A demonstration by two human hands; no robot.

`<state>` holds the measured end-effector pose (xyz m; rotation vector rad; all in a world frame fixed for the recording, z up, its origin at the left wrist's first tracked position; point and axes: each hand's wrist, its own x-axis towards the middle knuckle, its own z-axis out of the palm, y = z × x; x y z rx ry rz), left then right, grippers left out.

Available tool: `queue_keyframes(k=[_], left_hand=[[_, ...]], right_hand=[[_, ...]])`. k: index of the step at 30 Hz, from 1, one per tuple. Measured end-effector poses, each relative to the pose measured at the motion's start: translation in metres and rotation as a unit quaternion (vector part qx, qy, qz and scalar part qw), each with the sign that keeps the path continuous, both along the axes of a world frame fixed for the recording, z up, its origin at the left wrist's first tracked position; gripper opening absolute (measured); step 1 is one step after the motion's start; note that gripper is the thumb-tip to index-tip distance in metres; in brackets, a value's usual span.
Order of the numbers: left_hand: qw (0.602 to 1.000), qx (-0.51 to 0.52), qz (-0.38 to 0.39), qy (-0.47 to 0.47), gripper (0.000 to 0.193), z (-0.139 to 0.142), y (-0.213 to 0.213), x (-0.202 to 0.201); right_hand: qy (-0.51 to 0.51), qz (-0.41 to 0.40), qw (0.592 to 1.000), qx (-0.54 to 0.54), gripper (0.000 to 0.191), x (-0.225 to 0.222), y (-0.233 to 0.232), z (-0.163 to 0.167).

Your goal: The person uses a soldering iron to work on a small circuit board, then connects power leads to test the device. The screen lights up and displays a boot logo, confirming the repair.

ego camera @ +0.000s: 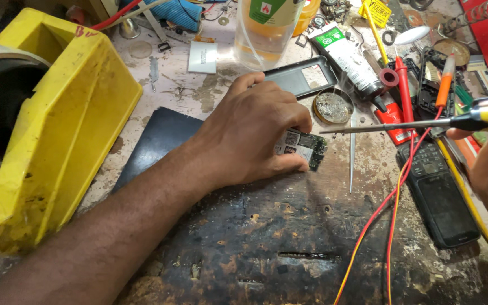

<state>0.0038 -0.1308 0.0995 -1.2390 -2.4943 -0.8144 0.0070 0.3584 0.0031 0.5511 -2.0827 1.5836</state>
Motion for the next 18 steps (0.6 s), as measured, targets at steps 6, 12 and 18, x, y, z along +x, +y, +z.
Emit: queue_keyframes(k=[6,12,18], left_hand=[[1.000,-0.011,0.003,-0.007,0.049,0.001,0.000,0.000],[1.000,-0.006,0.001,-0.001,0.049,0.001,0.000,0.000],[1.000,-0.021,0.004,-0.011,0.051,0.000,0.002,-0.001]], right_hand=[[-0.046,0.026,0.994,-0.093,0.029,0.006,-0.008,0.003],[-0.037,0.003,0.997,-0.066,0.026,0.013,-0.024,0.011],[-0.022,0.023,0.999,-0.032,0.029,0.011,-0.023,0.014]])
